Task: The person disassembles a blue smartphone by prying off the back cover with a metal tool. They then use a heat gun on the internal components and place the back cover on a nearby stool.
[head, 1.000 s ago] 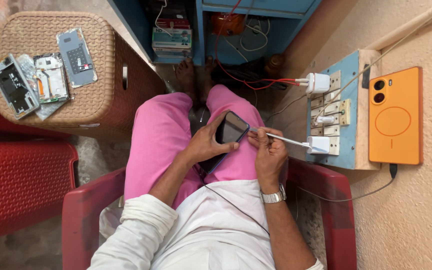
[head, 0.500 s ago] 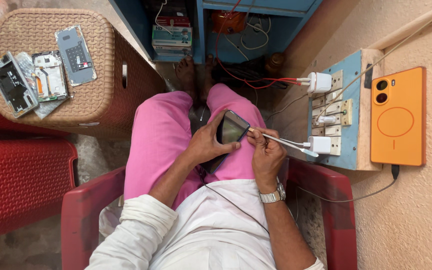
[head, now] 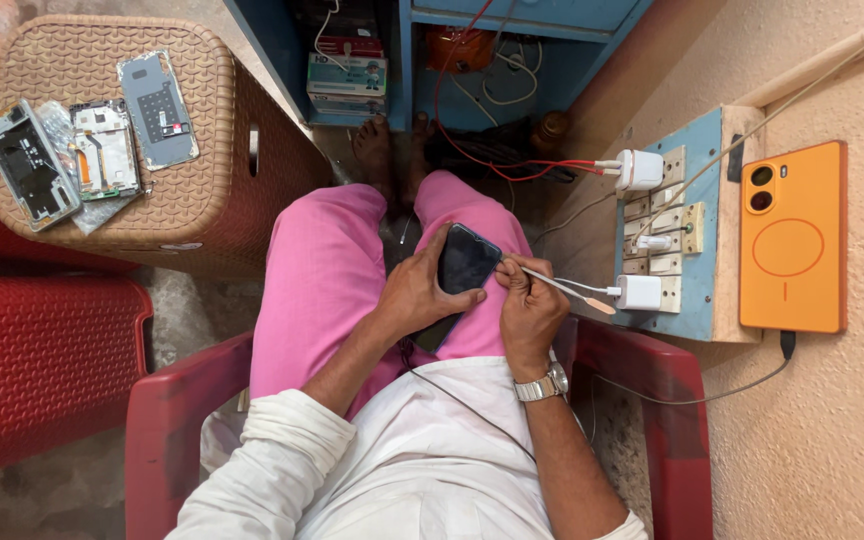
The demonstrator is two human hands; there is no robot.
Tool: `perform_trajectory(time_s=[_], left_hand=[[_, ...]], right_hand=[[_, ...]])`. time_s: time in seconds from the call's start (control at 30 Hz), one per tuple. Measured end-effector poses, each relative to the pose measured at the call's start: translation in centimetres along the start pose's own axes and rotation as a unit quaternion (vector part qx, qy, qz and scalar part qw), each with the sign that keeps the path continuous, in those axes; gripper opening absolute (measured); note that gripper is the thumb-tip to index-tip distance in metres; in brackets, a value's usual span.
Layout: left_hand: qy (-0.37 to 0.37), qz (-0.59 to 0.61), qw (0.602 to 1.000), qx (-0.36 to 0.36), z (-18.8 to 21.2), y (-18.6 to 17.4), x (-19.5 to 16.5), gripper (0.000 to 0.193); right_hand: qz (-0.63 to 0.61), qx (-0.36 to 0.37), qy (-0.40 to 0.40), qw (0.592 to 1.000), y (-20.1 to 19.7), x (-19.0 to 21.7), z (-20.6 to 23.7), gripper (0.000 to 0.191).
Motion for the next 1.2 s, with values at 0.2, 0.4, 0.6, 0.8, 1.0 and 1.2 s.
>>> perform_trajectory(time_s=[0.2, 0.4, 0.6, 0.8, 1.0, 1.2], left_hand=[[-0.015, 0.022, 1.0, -0.005, 0.1, 0.4, 0.7, 0.117], [-0.08, 0.319, 0.944, -0.04, -0.3, 1.2, 1.9, 0.093], [-0.167, 0.49, 0.855, 0.023, 0.0, 0.8, 1.2, 0.079], [-0.138, 0.481, 0.865, -0.028, -0.2, 1.0, 0.7, 0.082], [-0.147, 0.477, 0.859, -0.113, -0.2, 0.9, 0.8, 0.082], [-0.068, 0.506, 0.82, -0.258, 0.4, 1.5, 1.0, 0.067]], right_hand=[[-0.099, 0.024, 0.072, 0.992, -0.2, -0.5, -0.5, 0.019], [-0.194, 0.038, 0.11, 0.974, -2.3, 0.5, -0.1, 0.023], [-0.221, 0.12, 0.125, 0.96, -1.8, 2.7, 2.4, 0.026], [-0.185, 0.132, 0.106, 0.968, -0.8, 3.1, 2.6, 0.025], [-0.172, 0.138, 0.097, 0.97, -0.8, 3.8, 3.6, 0.028], [-0.086, 0.171, 0.073, 0.979, -0.3, 4.6, 4.3, 0.04]])
Point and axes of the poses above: each hand's wrist, its own z-axis away from the middle knuckle, its own y-axis out of the palm, x = y × z, the point moved 3 cm from there along -z, towards the middle knuckle, and after that the axes turned 7 degrees about y, right-handed, at the moved point
